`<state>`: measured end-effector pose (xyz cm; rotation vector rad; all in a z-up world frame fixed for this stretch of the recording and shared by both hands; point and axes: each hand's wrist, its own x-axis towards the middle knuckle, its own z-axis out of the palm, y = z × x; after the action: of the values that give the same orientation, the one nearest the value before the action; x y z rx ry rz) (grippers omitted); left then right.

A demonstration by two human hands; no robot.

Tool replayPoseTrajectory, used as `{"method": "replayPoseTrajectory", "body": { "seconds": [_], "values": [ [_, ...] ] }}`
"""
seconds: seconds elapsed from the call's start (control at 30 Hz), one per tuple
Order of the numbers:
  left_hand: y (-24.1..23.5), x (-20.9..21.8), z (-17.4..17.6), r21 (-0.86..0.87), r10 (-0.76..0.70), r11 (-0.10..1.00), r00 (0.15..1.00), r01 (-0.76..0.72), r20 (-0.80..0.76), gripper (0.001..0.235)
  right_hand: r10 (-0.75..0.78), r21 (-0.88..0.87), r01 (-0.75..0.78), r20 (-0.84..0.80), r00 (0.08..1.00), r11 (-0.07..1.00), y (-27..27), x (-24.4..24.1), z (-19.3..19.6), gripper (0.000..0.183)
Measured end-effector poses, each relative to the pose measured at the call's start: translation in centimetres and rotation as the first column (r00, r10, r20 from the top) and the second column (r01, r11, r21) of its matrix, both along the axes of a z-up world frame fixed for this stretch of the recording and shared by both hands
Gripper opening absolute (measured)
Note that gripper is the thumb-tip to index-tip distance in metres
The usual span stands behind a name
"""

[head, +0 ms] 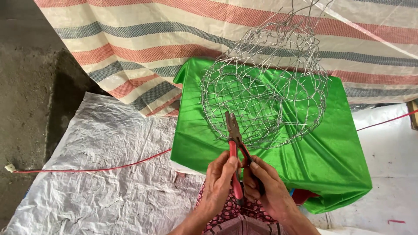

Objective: Using pliers to cut and shape a wire mesh structure

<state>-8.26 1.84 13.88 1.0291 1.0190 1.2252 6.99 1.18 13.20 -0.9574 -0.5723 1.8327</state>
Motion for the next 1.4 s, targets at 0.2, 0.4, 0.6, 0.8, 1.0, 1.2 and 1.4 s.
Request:
{"method": "replayPoseTrajectory", "body": {
  "seconds": [0.2, 0.4, 0.6, 0.8, 1.0, 1.2, 1.4],
  "values": [
    [-0.2, 1.2, 1.6, 0.032, 0.003, 0.999, 0.997, -0.001, -0.078, 0.022, -0.019, -0.063, 0.029, 0.155, 0.988, 0.998, -0.2, -0.1, 1.7, 0.034],
    [0.2, 0.9, 2.4, 0.29, 0.139, 0.956, 0.928, -0.035, -0.346, 0.021, 0.004, -0.086, 0.0, 0.041, 0.999, 0.996, 0.0, 1.2, 1.0, 0.034],
    [0.7, 0.8, 1.1, 0.231, 0.058, 0.973, 0.934, 0.027, -0.353, 0.031, 0.05, -0.147, -0.06, -0.069, 0.996, 0.987, 0.6, 2.1, -0.3, 0.03],
    [1.5, 0.4, -0.7, 0.224, 0.066, 0.975, 0.95, 0.004, -0.306, 0.033, 0.08, -0.138, -0.097, -0.123, 0.989, 0.986, 0.5, 1.8, 1.2, 0.046],
    [1.6, 0.9, 0.8, -0.39, -0.179, 0.871, 0.933, 0.298, 0.313, 0.09, 0.109, -0.085, -0.13, -0.22, 0.97, 0.988, 0.4, 2.0, 1.7, 0.058],
    [1.6, 2.5, -0.1, -0.033, -0.21, 0.952, 0.728, 0.303, 0.653, 0.044, 0.063, -0.109, -0.081, -0.153, 0.986, 0.991, 0.2, 2.4, 0.0, 0.035],
    [1.4, 3.0, -0.3, -0.079, -0.148, 0.958, 0.708, 0.277, 0.691, 0.046, 0.068, -0.092, -0.072, -0.048, 0.997, 0.993, 0.1, 2.0, 0.4, 0.031]
  ]
}}
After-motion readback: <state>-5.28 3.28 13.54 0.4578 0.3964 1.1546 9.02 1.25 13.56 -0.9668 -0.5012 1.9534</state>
